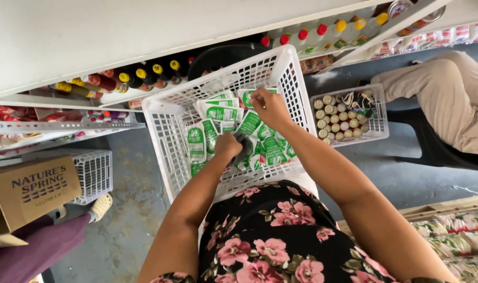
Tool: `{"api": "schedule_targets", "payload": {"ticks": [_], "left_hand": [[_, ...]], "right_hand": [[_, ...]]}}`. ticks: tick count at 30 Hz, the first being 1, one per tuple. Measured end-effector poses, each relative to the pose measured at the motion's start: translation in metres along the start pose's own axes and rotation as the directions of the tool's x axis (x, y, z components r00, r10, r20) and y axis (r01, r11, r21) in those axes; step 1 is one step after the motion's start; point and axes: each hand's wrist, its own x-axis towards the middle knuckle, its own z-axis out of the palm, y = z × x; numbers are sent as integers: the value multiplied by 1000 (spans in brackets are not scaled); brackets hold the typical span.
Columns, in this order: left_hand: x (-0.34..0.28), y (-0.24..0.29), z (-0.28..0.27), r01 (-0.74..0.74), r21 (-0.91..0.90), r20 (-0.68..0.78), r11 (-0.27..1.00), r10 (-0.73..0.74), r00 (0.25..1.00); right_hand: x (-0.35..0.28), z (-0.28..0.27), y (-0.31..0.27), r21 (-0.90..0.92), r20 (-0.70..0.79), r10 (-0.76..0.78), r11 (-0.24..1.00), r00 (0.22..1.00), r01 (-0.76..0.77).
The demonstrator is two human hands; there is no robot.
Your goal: Wipe individual liquid pouches with a cloth and arrange them neatly on a grocery store shelf.
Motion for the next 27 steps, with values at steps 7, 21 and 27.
{"api": "schedule_targets", "payload": {"ticks": [7, 21, 27], "left_hand": [[1, -5, 14, -72, -170, 75, 983, 86, 993], [-33, 16, -44, -311, 43, 6, 949, 311, 950], [-142, 63, -166, -571, 363, 64, 736, 591, 804]], "right_hand": [[-6, 1, -7, -54, 56, -18, 998, 998, 21], [-3, 2, 2, -120, 90, 17, 993, 996, -6], [-11, -2, 12, -118, 133, -294, 943, 946, 310]]}}
